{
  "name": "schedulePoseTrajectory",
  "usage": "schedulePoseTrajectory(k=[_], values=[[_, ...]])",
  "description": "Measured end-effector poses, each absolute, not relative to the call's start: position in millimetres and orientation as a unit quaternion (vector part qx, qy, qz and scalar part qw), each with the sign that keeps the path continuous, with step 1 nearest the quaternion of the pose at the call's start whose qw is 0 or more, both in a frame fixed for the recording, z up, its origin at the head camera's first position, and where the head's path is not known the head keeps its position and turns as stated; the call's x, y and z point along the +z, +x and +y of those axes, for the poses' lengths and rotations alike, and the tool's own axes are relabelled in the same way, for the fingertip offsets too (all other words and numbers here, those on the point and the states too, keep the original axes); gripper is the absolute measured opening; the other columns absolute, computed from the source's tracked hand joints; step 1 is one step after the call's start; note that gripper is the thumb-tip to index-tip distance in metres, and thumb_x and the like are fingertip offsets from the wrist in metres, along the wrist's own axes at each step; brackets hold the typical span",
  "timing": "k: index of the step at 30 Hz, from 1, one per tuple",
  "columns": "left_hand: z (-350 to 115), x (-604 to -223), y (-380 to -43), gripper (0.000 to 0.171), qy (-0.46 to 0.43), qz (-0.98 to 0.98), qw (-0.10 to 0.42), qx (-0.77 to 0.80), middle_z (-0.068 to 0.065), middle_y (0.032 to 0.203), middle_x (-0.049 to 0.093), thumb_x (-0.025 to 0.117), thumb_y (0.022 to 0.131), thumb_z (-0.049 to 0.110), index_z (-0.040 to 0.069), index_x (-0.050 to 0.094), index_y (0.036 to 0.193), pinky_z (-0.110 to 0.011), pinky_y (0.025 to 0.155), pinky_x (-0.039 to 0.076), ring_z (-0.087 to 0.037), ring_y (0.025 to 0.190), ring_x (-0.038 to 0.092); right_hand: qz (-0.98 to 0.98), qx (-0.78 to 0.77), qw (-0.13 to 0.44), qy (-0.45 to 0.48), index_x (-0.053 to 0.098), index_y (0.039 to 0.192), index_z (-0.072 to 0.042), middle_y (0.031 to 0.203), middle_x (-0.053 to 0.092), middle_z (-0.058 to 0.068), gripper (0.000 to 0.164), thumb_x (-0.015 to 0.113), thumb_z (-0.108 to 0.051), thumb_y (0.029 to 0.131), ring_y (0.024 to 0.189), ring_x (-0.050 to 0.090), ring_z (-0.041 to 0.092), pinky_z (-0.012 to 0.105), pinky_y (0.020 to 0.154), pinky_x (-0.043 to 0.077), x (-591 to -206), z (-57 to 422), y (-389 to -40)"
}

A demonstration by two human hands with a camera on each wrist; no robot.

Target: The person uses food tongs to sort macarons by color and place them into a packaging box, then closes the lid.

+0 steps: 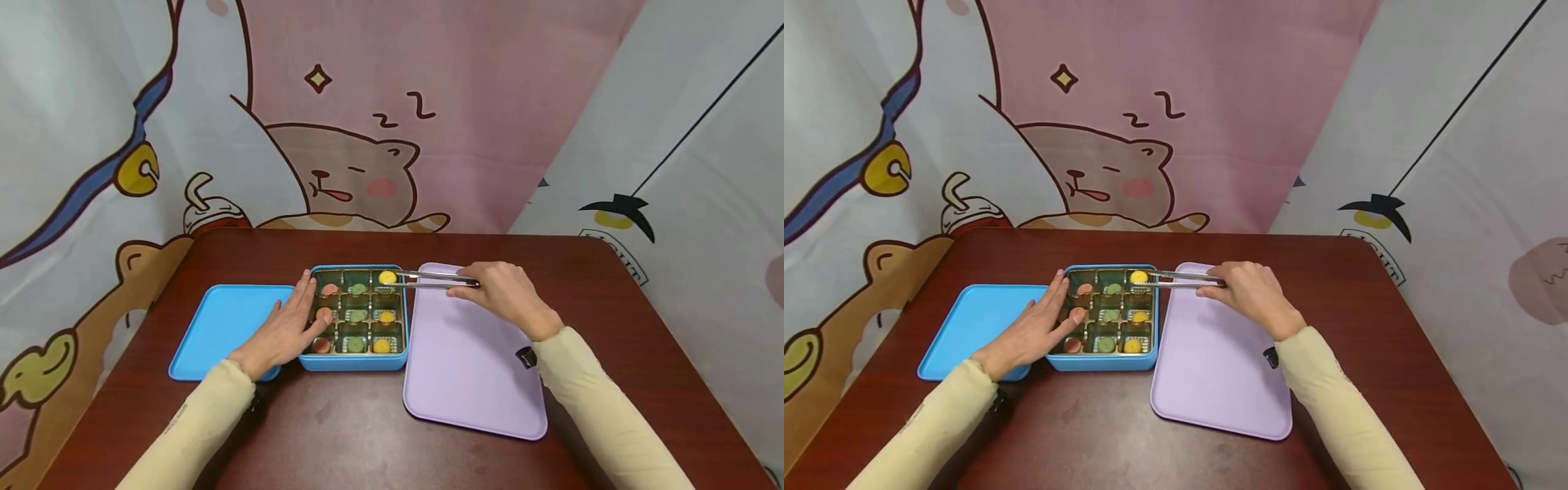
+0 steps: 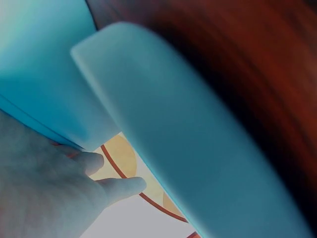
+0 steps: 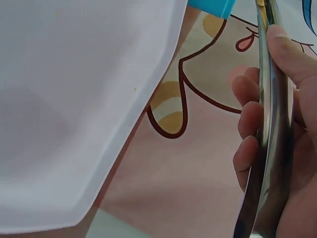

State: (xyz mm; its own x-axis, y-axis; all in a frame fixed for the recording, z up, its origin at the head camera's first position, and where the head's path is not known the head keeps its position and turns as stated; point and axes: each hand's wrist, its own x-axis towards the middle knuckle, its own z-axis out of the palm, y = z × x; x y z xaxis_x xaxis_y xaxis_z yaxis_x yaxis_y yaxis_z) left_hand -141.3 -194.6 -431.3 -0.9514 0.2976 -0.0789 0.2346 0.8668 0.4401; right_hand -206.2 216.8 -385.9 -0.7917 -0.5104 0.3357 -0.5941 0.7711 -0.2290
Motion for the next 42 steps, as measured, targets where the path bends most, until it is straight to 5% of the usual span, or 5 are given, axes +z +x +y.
schedulePoseTrajectory(k=[9, 18, 36, 42], values=[[-190.4, -433.4, -142.9, 0.084, 0.144, 0.964, 0.072, 0.21, -0.011, 0.173, -0.009, 0.041, 0.11, 0.054, 0.003, 0.005, 0.166, -0.073, 0.118, 0.013, -0.034, 0.159, 0.007, -0.943, 0.136, 0.116, 0.28, 0.081, 0.101, -0.015, 0.073, 0.065, -0.009, 0.035, 0.085, -0.045, 0.085, 0.059, 0.052, 0.011, 0.034, 0.046, 0.043, -391.9, 213.3, -204.0], [-187.4, -433.9, -143.7, 0.085, 0.148, 0.964, 0.07, 0.209, -0.012, 0.173, -0.008, 0.04, 0.109, 0.055, 0.002, 0.006, 0.166, -0.073, 0.117, 0.014, -0.034, 0.158, 0.008, -0.953, 0.116, 0.084, 0.266, 0.081, 0.105, -0.013, 0.079, 0.069, -0.007, 0.041, 0.084, -0.049, 0.084, 0.061, 0.054, 0.011, 0.032, 0.046, 0.042, -387.3, 211.4, -199.9], [-191.7, -432.6, -141.1, 0.085, 0.141, 0.964, 0.075, 0.211, -0.013, 0.173, -0.008, 0.039, 0.109, 0.056, 0.003, 0.004, 0.166, -0.074, 0.117, 0.011, -0.036, 0.158, 0.007, -0.946, 0.169, 0.17, 0.22, 0.074, 0.119, -0.008, 0.078, 0.059, -0.003, 0.049, 0.088, -0.039, 0.083, 0.066, 0.05, 0.013, 0.032, 0.055, 0.042, -381.0, 259.3, -156.0], [-193.9, -430.8, -139.8, 0.086, 0.138, 0.965, 0.077, 0.209, -0.013, 0.173, -0.009, 0.039, 0.109, 0.058, 0.004, 0.003, 0.166, -0.073, 0.118, 0.011, -0.035, 0.159, 0.007, -0.945, 0.188, 0.191, 0.187, 0.069, 0.128, -0.007, 0.089, 0.069, 0.003, 0.054, 0.089, -0.03, 0.083, 0.07, 0.057, 0.014, 0.038, 0.059, 0.049, -385.8, 289.8, -135.2]])
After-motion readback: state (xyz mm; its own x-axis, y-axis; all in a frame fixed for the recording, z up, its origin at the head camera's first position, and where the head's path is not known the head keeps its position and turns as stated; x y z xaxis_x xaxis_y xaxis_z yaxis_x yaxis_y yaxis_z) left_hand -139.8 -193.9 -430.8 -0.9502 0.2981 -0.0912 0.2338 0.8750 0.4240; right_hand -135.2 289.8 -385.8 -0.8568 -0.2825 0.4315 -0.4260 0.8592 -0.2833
